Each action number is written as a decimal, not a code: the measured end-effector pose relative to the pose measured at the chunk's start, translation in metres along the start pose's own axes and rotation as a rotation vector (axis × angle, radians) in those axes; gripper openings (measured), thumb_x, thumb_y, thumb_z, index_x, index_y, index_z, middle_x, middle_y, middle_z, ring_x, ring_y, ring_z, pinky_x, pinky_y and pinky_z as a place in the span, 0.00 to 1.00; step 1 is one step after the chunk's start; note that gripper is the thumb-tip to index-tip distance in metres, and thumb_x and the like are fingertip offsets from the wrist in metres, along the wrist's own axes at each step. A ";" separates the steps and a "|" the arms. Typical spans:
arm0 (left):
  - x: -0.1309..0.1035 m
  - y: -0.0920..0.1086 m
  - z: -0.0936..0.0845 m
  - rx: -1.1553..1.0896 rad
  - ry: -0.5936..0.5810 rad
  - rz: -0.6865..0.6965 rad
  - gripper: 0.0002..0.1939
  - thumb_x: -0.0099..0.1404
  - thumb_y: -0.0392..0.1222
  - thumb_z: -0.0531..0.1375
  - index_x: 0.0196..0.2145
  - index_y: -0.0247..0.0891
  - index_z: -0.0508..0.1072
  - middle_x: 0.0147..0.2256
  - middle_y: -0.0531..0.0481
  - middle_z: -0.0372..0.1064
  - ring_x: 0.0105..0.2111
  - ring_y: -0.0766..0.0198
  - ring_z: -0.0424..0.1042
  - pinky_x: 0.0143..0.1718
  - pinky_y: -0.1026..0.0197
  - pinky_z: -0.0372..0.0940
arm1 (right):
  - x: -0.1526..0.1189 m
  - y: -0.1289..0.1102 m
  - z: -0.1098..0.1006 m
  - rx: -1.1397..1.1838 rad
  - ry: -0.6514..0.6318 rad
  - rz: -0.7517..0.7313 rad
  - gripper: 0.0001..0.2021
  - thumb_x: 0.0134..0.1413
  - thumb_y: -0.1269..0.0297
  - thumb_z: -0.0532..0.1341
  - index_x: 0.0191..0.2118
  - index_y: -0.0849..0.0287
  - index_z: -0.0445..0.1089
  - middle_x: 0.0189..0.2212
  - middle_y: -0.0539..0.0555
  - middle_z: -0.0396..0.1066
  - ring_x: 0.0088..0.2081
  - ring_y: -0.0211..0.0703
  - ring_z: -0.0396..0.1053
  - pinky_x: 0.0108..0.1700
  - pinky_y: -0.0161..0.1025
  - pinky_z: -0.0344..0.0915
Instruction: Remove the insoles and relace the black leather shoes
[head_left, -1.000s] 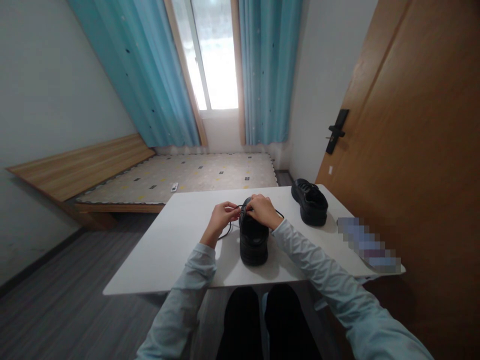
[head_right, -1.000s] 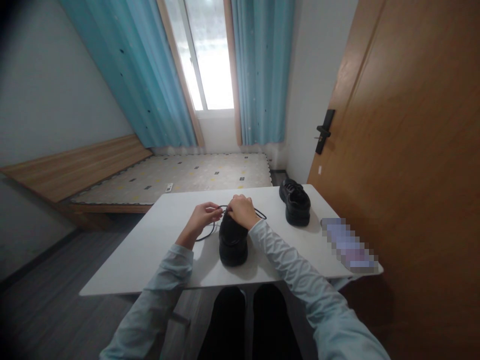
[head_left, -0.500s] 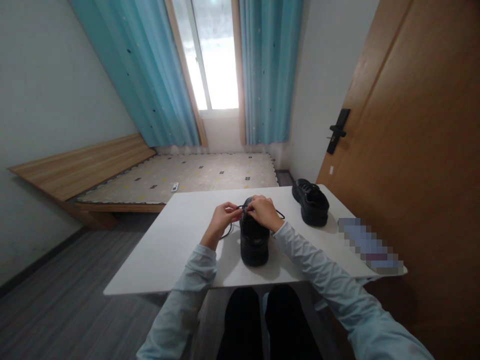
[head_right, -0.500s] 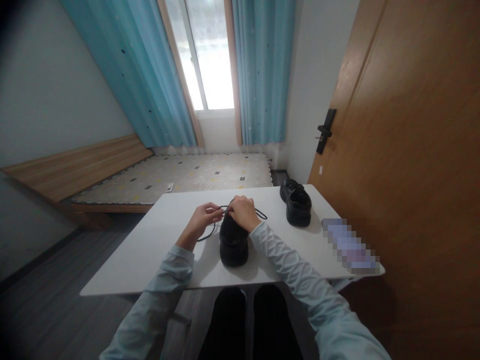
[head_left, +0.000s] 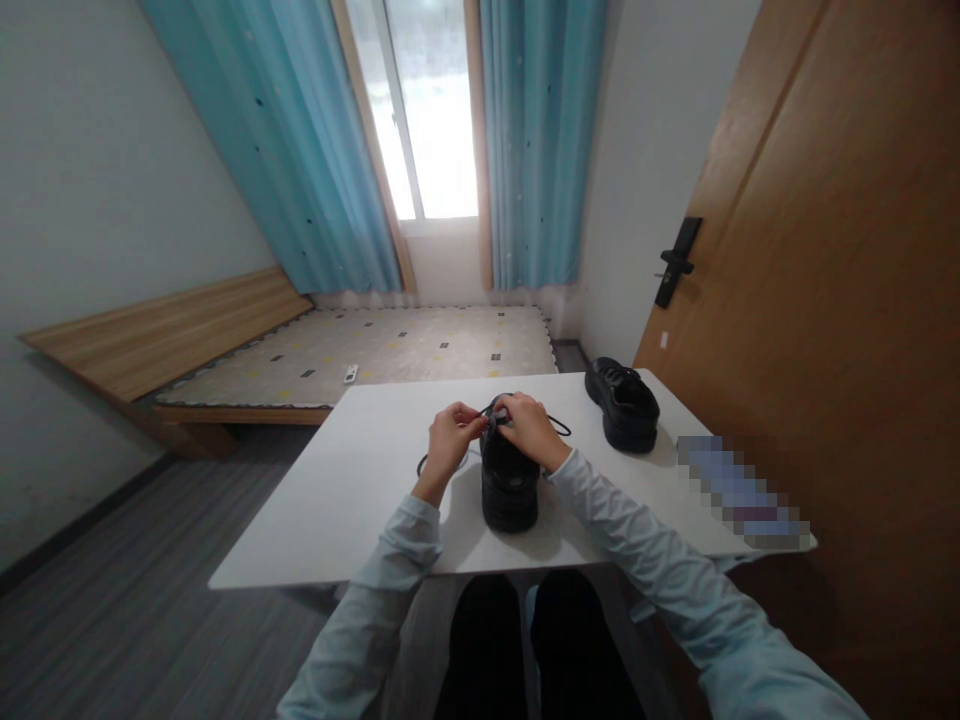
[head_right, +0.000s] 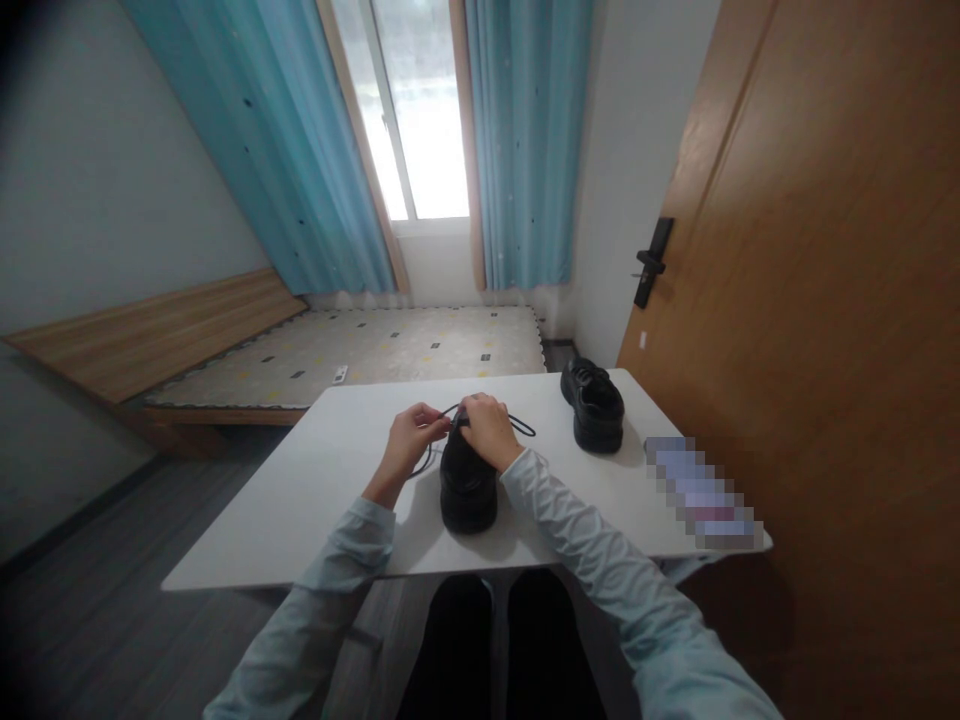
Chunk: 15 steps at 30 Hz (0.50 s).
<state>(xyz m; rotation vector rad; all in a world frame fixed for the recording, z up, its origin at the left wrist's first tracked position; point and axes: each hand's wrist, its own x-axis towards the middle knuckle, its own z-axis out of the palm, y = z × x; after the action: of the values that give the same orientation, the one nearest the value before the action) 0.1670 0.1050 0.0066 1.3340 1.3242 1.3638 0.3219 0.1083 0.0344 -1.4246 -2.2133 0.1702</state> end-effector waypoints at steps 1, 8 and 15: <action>-0.001 0.000 0.000 0.017 0.000 0.006 0.13 0.46 0.42 0.67 0.25 0.33 0.70 0.22 0.51 0.71 0.23 0.65 0.72 0.28 0.62 0.70 | 0.000 0.000 0.000 0.016 0.003 -0.024 0.14 0.50 0.70 0.62 0.45 0.56 0.71 0.40 0.55 0.72 0.43 0.45 0.67 0.43 0.40 0.59; -0.003 -0.002 0.000 0.016 -0.006 -0.011 0.11 0.47 0.41 0.66 0.27 0.33 0.70 0.24 0.50 0.72 0.25 0.63 0.74 0.29 0.58 0.72 | -0.002 0.007 0.003 0.136 -0.034 -0.048 0.11 0.49 0.74 0.61 0.39 0.55 0.74 0.34 0.52 0.76 0.39 0.42 0.71 0.42 0.37 0.62; 0.001 -0.003 0.003 -0.079 -0.013 -0.062 0.13 0.48 0.42 0.66 0.27 0.33 0.68 0.23 0.48 0.72 0.26 0.60 0.75 0.30 0.57 0.73 | -0.005 0.019 0.006 0.134 -0.013 -0.134 0.10 0.48 0.76 0.63 0.37 0.57 0.74 0.34 0.53 0.75 0.39 0.43 0.70 0.43 0.38 0.62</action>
<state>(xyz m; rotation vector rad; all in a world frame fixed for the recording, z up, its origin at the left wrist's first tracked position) 0.1696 0.1072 0.0032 1.2374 1.2797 1.3493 0.3363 0.1130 0.0210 -1.2035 -2.2537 0.2763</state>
